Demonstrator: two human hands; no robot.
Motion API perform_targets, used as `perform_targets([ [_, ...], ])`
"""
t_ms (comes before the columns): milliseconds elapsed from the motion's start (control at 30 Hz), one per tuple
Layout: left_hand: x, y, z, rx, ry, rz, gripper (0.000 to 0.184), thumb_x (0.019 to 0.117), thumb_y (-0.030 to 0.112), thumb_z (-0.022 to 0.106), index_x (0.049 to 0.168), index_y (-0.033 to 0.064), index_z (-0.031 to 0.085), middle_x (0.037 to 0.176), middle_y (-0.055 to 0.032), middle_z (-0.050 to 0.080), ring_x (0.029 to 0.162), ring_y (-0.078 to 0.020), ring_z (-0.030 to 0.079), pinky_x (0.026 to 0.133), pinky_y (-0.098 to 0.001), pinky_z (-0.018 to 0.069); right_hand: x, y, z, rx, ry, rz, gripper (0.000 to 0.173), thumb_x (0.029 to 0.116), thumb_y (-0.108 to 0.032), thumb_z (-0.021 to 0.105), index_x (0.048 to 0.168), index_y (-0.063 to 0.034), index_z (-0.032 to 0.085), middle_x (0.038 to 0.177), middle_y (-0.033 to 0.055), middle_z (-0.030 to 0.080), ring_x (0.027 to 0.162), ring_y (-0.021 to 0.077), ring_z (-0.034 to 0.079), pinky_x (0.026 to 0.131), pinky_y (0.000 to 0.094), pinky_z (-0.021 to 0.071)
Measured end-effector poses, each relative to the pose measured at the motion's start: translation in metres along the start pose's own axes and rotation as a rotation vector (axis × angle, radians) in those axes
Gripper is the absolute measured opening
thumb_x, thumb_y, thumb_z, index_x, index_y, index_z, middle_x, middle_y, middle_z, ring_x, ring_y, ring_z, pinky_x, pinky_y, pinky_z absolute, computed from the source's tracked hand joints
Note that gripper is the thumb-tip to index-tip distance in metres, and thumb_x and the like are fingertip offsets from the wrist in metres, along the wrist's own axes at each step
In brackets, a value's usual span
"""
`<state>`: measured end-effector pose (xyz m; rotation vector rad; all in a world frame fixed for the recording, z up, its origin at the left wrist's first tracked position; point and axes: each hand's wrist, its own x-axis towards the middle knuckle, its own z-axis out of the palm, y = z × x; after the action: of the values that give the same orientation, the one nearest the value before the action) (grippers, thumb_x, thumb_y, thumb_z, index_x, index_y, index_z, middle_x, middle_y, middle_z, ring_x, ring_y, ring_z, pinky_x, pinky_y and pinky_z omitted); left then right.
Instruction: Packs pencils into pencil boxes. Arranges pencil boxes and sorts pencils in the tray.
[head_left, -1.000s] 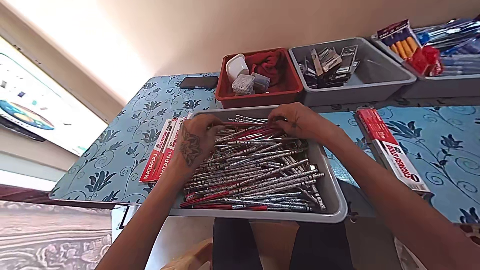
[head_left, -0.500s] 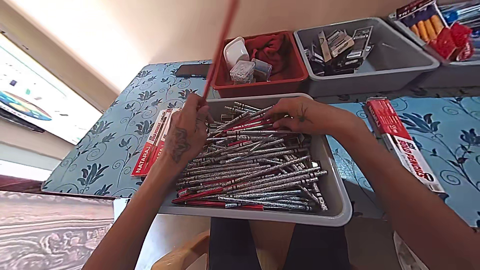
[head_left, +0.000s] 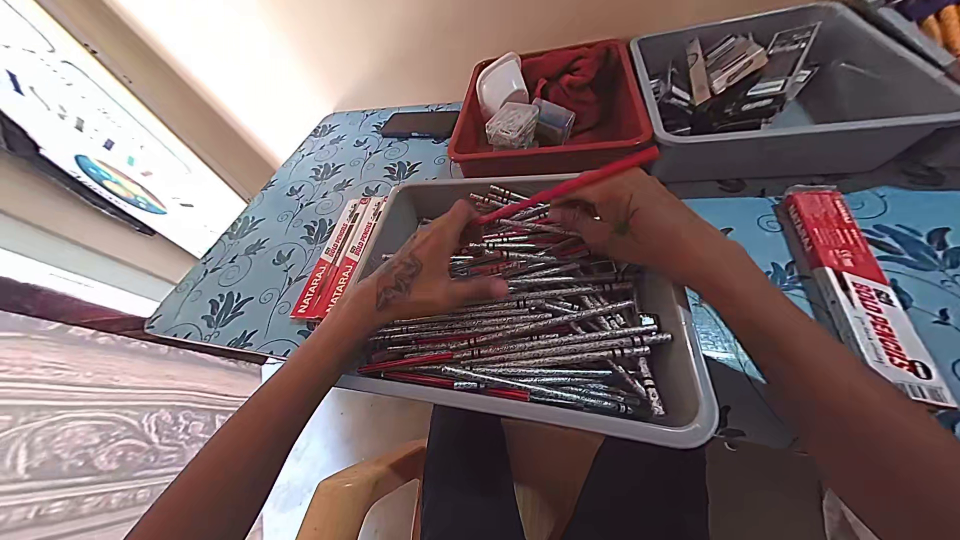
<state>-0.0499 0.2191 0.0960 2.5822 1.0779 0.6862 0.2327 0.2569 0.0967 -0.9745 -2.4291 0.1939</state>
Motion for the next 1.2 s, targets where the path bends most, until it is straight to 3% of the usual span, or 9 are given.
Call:
perform_targets([
  [100,-0.001,0.0,0.008,0.121,-0.07,0.019,0.075,0.0773,0.061,0.074,0.116,-0.0004,0.057,0.098,-0.0118,0.062,0.093,-0.0228,0.062,0.081,-0.0399,0.0506,-0.006,0.005,-0.005,0.215,-0.143,-0.049,0.026,0.0984,-0.029,0.065,0.115,-0.0094,0.07,0.094,0.0001,0.07,0.083,0.0018,0.062,0.074,0.0197,0.0512],
  [200,0.003,0.0,0.006,0.175,-0.006,-0.019,0.057,0.0866,0.044,0.075,0.113,-0.003,0.056,0.093,-0.016,0.062,0.087,-0.029,0.062,0.076,-0.0451,0.0506,-0.011,-0.012,-0.021,0.069,-0.143,0.051,0.027,0.0978,-0.026,0.066,0.119,-0.0101,0.071,0.109,0.0067,0.069,0.102,0.0161,0.066,0.088,0.0374,0.0531],
  [267,0.004,-0.002,0.004,0.18,0.01,-0.043,0.05,0.0885,0.038,0.075,0.112,-0.0017,0.055,0.092,-0.0147,0.061,0.085,-0.0276,0.062,0.076,-0.0445,0.0506,-0.013,-0.029,-0.03,0.005,-0.087,0.082,0.019,0.0981,-0.022,0.066,0.109,-0.0073,0.072,0.102,0.0102,0.067,0.095,0.023,0.066,0.081,0.0447,0.0534],
  [367,0.002,-0.003,0.003,0.178,0.044,-0.053,0.048,0.0892,0.035,0.074,0.114,-0.0015,0.056,0.094,-0.0152,0.062,0.087,-0.0277,0.063,0.077,-0.0444,0.0511,-0.017,-0.045,-0.035,0.085,-0.169,0.019,0.014,0.0943,-0.028,0.068,0.09,-0.0154,0.073,0.076,-0.005,0.067,0.067,0.0011,0.061,0.059,0.0215,0.0471],
  [567,0.001,-0.009,0.002,0.143,-0.014,0.042,0.03,0.0953,0.034,0.063,0.103,0.0052,0.058,0.079,-0.0042,0.058,0.072,-0.0173,0.059,0.064,-0.0374,0.0471,-0.028,-0.056,-0.01,0.178,-0.485,-0.017,0.009,0.0927,-0.025,0.071,0.094,-0.0186,0.078,0.075,-0.0066,0.068,0.067,0.0051,0.063,0.058,0.0255,0.05],
  [733,0.0,-0.006,0.0,0.055,0.081,-0.047,0.024,0.1035,0.028,0.05,0.1,0.0059,0.059,0.069,0.0014,0.052,0.058,-0.0077,0.049,0.055,-0.0279,0.0398,-0.027,-0.068,-0.011,-0.041,-0.322,-0.06,0.011,0.0883,-0.024,0.073,0.095,-0.0166,0.068,0.072,-0.0039,0.059,0.063,0.0121,0.06,0.053,0.0318,0.0469],
  [867,0.003,-0.01,-0.006,-0.054,0.21,-0.21,0.035,0.1107,0.037,0.037,0.09,0.0121,0.051,0.068,0.0083,0.04,0.057,0.002,0.039,0.054,-0.0179,0.0315,-0.027,-0.069,-0.012,0.023,-0.48,-0.005,0.008,0.0912,-0.027,0.071,0.086,-0.0245,0.077,0.072,-0.0108,0.066,0.065,0.0034,0.062,0.054,0.0267,0.049],
  [1033,0.0,-0.007,-0.006,0.009,0.239,-0.182,0.036,0.1103,0.037,0.038,0.088,0.0113,0.052,0.067,0.0088,0.039,0.057,0.0024,0.038,0.054,-0.018,0.0299,-0.024,-0.073,-0.002,-0.054,-0.513,0.05,0.016,0.0957,-0.035,0.069,0.102,-0.0245,0.079,0.082,-0.0075,0.071,0.074,0.0085,0.067,0.062,0.0335,0.0533],
  [1200,0.0,-0.008,-0.004,0.036,0.239,-0.152,0.038,0.1099,0.038,0.038,0.087,0.0116,0.052,0.066,0.0084,0.04,0.056,0.0016,0.038,0.053,-0.0188,0.0297,-0.027,-0.071,0.0,-0.034,-0.535,-0.039,0.014,0.0959,-0.027,0.066,0.088,-0.0188,0.074,0.078,-0.0053,0.063,0.07,0.0078,0.062,0.058,0.0288,0.0505],
])
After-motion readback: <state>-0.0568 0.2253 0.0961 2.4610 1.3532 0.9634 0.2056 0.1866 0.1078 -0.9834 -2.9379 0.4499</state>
